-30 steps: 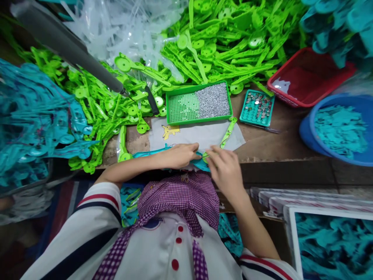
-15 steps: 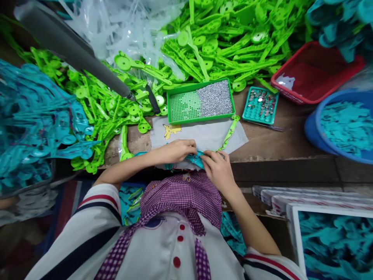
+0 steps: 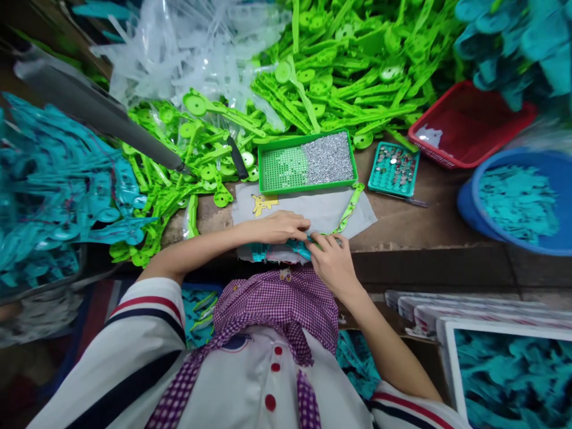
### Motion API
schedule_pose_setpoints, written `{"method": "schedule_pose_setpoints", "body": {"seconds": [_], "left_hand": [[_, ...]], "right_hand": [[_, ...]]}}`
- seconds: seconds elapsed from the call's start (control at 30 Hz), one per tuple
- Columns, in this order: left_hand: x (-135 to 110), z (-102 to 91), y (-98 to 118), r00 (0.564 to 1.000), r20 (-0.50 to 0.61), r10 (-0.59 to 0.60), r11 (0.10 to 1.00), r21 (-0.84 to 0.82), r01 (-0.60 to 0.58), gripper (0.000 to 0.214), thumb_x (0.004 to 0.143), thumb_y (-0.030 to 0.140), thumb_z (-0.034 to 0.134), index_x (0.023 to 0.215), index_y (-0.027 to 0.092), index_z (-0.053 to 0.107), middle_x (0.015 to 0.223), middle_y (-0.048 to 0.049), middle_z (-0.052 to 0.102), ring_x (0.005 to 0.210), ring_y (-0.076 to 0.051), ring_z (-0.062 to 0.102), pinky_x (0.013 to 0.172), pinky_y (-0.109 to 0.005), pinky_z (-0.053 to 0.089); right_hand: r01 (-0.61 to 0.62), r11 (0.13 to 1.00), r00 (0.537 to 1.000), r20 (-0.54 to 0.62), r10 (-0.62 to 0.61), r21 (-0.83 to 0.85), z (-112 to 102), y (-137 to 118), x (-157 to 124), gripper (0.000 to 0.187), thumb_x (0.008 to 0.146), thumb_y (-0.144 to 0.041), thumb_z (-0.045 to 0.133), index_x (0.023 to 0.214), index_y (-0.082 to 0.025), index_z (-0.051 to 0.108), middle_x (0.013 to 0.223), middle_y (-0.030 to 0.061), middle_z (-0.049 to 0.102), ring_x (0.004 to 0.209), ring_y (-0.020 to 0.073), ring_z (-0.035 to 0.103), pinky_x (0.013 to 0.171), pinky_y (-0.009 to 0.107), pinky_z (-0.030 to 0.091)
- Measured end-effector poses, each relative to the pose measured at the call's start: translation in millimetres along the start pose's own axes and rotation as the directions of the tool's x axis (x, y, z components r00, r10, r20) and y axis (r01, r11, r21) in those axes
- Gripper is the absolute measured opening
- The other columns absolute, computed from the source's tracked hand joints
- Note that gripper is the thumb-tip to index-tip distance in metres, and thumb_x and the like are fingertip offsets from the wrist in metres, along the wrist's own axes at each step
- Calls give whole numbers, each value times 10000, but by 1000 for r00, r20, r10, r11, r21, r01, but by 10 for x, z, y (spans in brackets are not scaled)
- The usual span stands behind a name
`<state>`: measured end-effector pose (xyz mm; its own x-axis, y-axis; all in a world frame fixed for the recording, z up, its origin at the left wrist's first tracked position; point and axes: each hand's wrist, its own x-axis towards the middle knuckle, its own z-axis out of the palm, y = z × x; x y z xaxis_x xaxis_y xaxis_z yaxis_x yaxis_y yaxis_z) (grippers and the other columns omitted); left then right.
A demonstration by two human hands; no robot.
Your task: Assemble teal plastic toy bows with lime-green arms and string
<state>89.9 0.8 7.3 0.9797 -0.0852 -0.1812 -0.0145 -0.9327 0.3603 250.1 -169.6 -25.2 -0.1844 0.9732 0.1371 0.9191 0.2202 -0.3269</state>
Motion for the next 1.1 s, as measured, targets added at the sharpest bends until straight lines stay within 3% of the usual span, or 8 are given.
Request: {"method": "schedule_pose_setpoints", "body": {"seconds": [0.2, 0.37, 0.4, 0.53, 0.7, 0.83, 0.97, 1.1], "left_hand": [[-158, 29, 105, 988, -125, -91, 994, 53, 98, 314, 946, 106, 507, 1174, 245, 672, 1372, -114, 587, 1250, -234, 520, 1036, -412, 360], [-428, 78, 173, 888, -328, -324, 946, -137, 294, 403, 991, 190, 492, 1385, 224, 568, 1482, -185, 501, 1338, -276, 511, 1047, -478, 428], [-491, 83, 213, 861, -354, -365, 930, -167, 326, 400, 995, 204, 491, 1387, 207, 571, 1459, -193, 520, 1324, -281, 526, 1044, -478, 442], [-842, 172, 465, 778, -451, -437, 899, -239, 366, 357, 1002, 215, 497, 1336, 218, 624, 1378, -171, 597, 1284, -258, 571, 1051, -444, 474], [-1268, 481, 786, 603, -503, -620, 781, -475, 406, 292, 993, 200, 513, 1235, 227, 674, 1229, -117, 677, 1173, -196, 641, 1010, -368, 530], [-1420, 691, 985, 505, -565, -653, 756, -530, 384, 288, 988, 178, 503, 1209, 216, 683, 1144, -100, 711, 1072, -182, 680, 953, -349, 560], [-1564, 780, 1155, 396, -578, -714, 699, -622, 353, 262, 987, 187, 514, 1171, 213, 699, 1086, -85, 722, 1042, -177, 685, 917, -333, 583], [-1596, 670, 1253, 394, -581, -712, 697, -649, 303, 266, 991, 206, 528, 1196, 229, 695, 1084, -81, 723, 1029, -178, 690, 906, -351, 584]], "right_hand": [[2, 983, 963, -266, 47, 182, -148, -72, 8, 307, 973, -201, 488, 1178, -277, 702, 1173, 96, 697, 1079, 256, 649, 953, 467, 480], [-38, 893, 854, -450, 262, 448, -496, -344, 892, 297, 998, -309, 472, 1181, -269, 703, 1118, 107, 718, 1087, 264, 661, 967, 474, 518], [-31, 876, 847, -452, 278, 481, -529, -366, 1139, 311, 1002, -332, 454, 1156, -248, 712, 1119, 112, 723, 1084, 263, 664, 970, 469, 518], [-66, 893, 953, -238, 189, 446, -572, -222, 1978, 343, 954, -434, 507, 1014, -212, 761, 1027, 112, 762, 940, 288, 699, 861, 454, 534], [-148, 917, 934, -253, 253, 370, -510, 34, 2792, 369, 965, -461, 505, 1045, -204, 757, 1046, 122, 751, 917, 268, 683, 833, 431, 502], [-345, 922, 923, -114, 367, 173, -274, 70, 3381, 304, 922, -333, 586, 1075, -105, 716, 1120, 219, 698, 1002, 298, 651, 860, 458, 474], [-406, 901, 906, -60, 419, 154, -211, 81, 3594, 357, 850, -283, 683, 1137, -73, 649, 1142, 228, 671, 1057, 326, 631, 893, 458, 461], [-407, 872, 870, -176, 460, 272, -405, 294, 3228, 435, 924, -350, 593, 1224, -45, 513, 1072, 158, 643, 1001, 264, 619, 869, 402, 439]]}}
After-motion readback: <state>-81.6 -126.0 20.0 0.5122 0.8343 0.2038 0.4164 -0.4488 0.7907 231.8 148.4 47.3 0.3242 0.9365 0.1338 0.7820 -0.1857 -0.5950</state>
